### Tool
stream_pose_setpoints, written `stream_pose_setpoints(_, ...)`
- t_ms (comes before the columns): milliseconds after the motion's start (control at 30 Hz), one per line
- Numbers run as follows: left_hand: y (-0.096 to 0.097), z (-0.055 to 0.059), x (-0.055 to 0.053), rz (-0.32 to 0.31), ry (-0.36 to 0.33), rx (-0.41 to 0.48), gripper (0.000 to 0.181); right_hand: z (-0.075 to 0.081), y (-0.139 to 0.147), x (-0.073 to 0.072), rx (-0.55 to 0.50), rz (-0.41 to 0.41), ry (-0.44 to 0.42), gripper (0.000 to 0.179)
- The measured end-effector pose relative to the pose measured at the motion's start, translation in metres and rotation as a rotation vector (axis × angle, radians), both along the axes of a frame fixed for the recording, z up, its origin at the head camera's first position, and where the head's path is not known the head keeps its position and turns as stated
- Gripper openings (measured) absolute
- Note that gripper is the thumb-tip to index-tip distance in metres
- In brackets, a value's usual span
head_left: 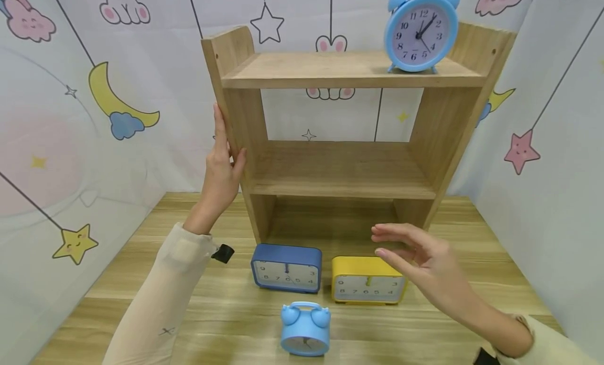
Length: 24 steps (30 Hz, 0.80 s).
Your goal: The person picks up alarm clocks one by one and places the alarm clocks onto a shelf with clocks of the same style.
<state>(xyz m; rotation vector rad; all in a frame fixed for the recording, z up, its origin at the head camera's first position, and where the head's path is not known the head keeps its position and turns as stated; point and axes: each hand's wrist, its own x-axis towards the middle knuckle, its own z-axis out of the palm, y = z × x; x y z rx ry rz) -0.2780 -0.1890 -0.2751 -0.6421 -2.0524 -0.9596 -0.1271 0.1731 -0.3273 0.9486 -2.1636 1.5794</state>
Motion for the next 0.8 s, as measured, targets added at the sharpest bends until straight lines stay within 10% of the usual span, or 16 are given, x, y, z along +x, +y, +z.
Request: stream_pose_setpoints(800,0.001,0.000,0.000,-0.013,-0.009,0.012,0.087,-0.093,-0.028,0.020,0.056,0.230,-0.173,0.042)
